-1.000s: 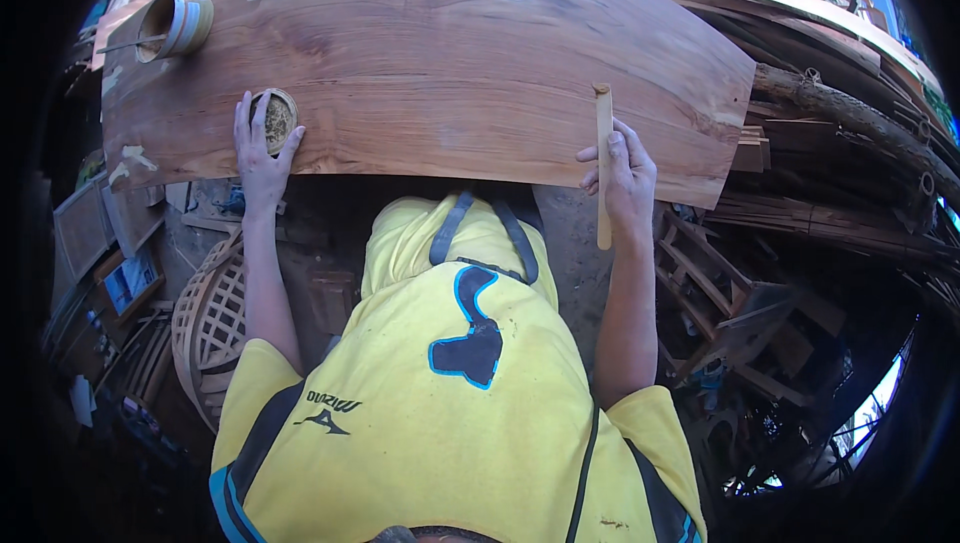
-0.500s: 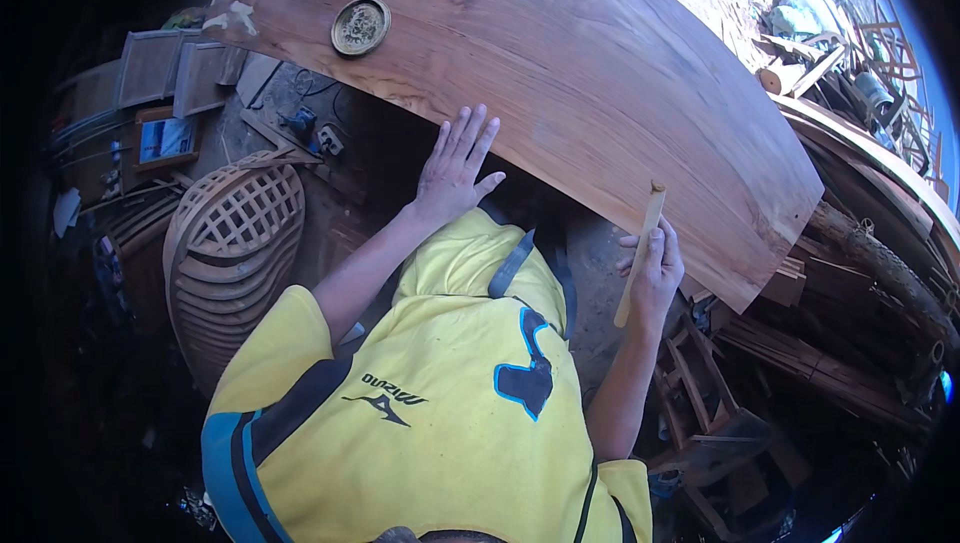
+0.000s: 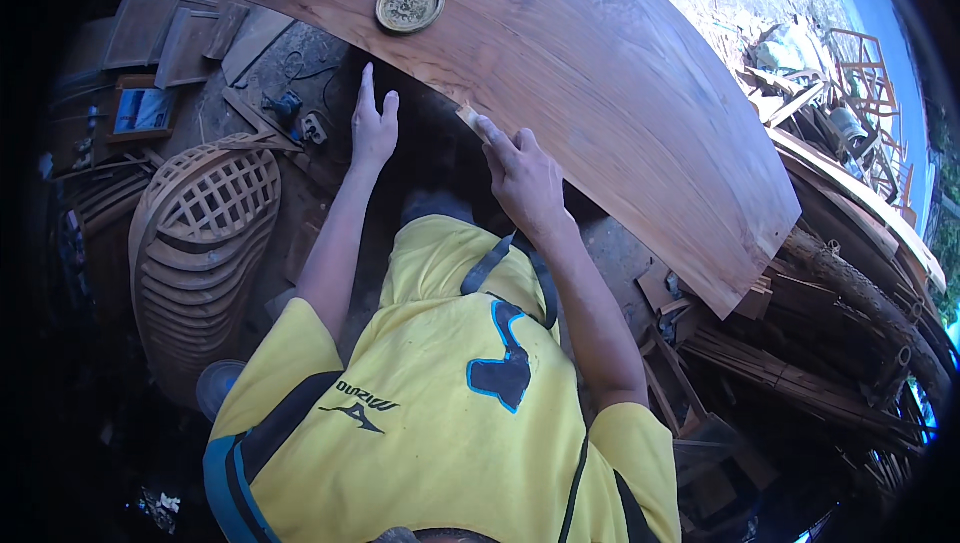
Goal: The person scoops wood filler from a container with a wooden stick and applies it onto a wooden board and a wooden cabinet.
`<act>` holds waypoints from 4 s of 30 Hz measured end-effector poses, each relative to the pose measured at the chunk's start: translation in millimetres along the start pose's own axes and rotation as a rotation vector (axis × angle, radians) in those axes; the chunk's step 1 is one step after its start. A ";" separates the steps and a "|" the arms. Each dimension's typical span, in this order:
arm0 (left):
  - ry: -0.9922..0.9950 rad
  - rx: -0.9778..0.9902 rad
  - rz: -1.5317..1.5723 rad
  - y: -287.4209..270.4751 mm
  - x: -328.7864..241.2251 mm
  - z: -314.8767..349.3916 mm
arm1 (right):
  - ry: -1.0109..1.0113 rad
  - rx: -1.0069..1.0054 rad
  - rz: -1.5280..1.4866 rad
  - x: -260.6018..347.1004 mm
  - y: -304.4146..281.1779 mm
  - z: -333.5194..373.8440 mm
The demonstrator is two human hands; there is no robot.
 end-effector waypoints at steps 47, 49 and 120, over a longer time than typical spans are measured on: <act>-0.185 0.326 0.324 -30.1 22.9 -27.5 | 0.116 0.150 0.424 63.6 13.4 -70.1; -0.179 0.326 0.309 -34.6 25.0 -29.5 | 0.215 0.316 0.439 67.3 9.4 -65.9; 0.478 0.372 -0.335 -58.5 -41.2 -154.1 | 0.406 -0.290 -0.264 22.1 -2.9 -2.9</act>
Point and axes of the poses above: each hand's wrist, its own z-axis away from the middle knuckle, its own y-axis out of the palm, x = y × z, the point moved 1 cm from there along -z, towards the middle knuckle, and after that the axes turned 2 degrees about -y, right-handed, at the moved point
